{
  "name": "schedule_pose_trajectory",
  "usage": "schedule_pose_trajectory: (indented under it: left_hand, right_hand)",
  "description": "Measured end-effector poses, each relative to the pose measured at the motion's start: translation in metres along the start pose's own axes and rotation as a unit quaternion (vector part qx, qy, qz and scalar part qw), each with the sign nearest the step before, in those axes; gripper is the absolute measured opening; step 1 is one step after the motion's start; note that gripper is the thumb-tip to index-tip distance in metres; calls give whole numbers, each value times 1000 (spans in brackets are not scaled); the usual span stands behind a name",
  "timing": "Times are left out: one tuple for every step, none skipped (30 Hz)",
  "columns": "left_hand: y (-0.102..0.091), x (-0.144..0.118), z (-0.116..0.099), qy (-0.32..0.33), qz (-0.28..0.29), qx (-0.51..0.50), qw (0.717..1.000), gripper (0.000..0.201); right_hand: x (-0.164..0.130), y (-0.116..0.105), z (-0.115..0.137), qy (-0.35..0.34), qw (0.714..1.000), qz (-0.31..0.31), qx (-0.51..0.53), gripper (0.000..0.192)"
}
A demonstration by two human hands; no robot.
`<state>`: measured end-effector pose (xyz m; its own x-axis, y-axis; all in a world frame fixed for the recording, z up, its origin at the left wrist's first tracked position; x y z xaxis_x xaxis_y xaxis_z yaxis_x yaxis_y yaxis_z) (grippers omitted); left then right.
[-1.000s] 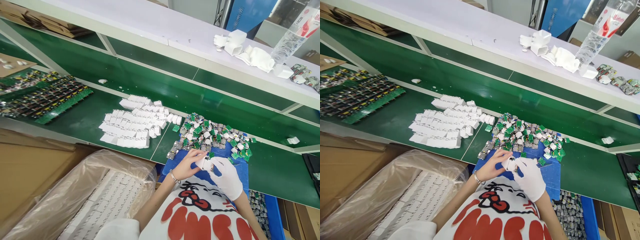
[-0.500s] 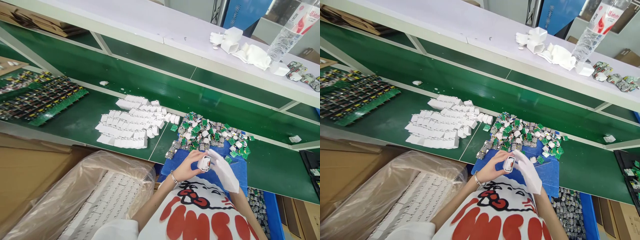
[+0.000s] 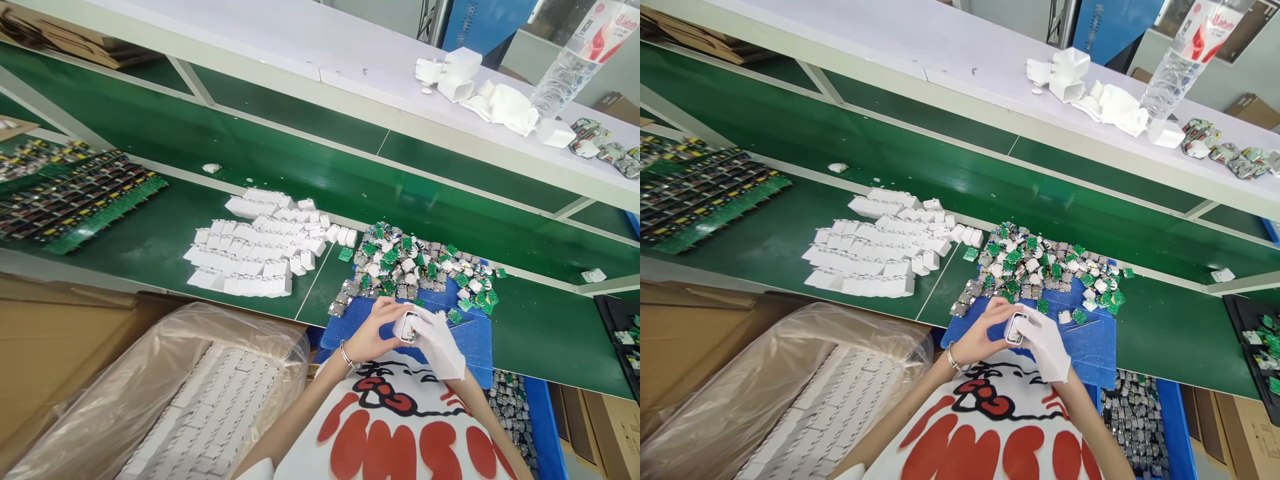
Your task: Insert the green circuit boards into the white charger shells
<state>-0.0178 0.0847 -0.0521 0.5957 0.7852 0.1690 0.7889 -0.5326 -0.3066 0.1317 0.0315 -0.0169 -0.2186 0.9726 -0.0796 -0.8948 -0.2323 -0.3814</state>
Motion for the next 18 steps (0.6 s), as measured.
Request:
schedule_pose_trajectory:
  left_hand:
    - [0, 0, 0, 4, 2, -8, 1000, 62]
    - [1, 0, -1, 7, 6, -15, 1000, 62]
    - [1, 0, -2, 8, 10, -23, 1000, 63]
    - [2, 0, -3, 9, 14, -30, 999, 63]
    - [3, 1, -3, 9, 18, -34, 999, 63]
    - [3, 1, -4, 9, 20, -38, 999, 63]
    - [4, 1, -4, 10, 21, -40, 999, 63]
    - [4, 1, -4, 12, 21, -42, 999, 63]
    - [4, 2, -4, 16, 19, -44, 999, 63]
    - [5, 2, -2, 18, 16, -48, 999, 64]
    - [5, 3, 0, 19, 12, -51, 998, 64]
    - [5, 3, 3, 15, 10, -52, 998, 64]
    - [6, 4, 7, 6, 8, -49, 999, 65]
    - [8, 4, 11, -8, 9, -42, 999, 65]
    - [11, 5, 16, -25, 14, -32, 999, 66]
    - [14, 5, 22, -44, 21, -21, 999, 67]
    - [19, 6, 27, -63, 26, -12, 998, 68]
    - [23, 6, 31, -80, 27, -9, 996, 69]
  right_hand:
    - [1, -1, 1, 3, 1000, 7, 5, 43]
    - [1, -2, 1, 6, 1000, 12, 10, 44]
    - [2, -3, 1, 10, 1000, 17, 14, 45]
    - [3, -3, 0, 13, 1000, 20, 18, 46]
    - [4, -3, -2, 16, 999, 22, 21, 47]
    - [5, -3, -4, 20, 999, 24, 25, 48]
    - [5, -2, -7, 26, 999, 23, 31, 49]
    - [4, -2, -11, 35, 998, 20, 39, 50]
    - [3, -1, -15, 44, 998, 16, 48, 50]
    - [1, -1, -19, 53, 997, 11, 56, 49]
    - [-2, 0, -23, 60, 996, 6, 63, 47]
    - [-4, 0, -27, 64, 996, 4, 67, 45]
    - [-5, 0, -32, 64, 996, 3, 67, 43]
    - [-4, 1, -36, 62, 996, 4, 66, 40]
    - [0, 2, -42, 59, 996, 5, 65, 38]
    - [7, 2, -48, 55, 996, 8, 64, 37]
    - [17, 3, -55, 49, 997, 13, 63, 35]
    - [30, 2, -62, 42, 997, 19, 62, 33]
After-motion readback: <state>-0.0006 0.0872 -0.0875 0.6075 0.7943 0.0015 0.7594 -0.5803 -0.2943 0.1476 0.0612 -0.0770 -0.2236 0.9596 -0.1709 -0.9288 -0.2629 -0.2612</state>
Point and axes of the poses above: each hand's wrist, its own x-axis towards the middle knuckle, its own y-axis out of the palm, z = x × y, the point moved 7 cm from there along x, towards the middle knuckle, and after that the axes turned 7 degrees about z, right-handed, at the moved point
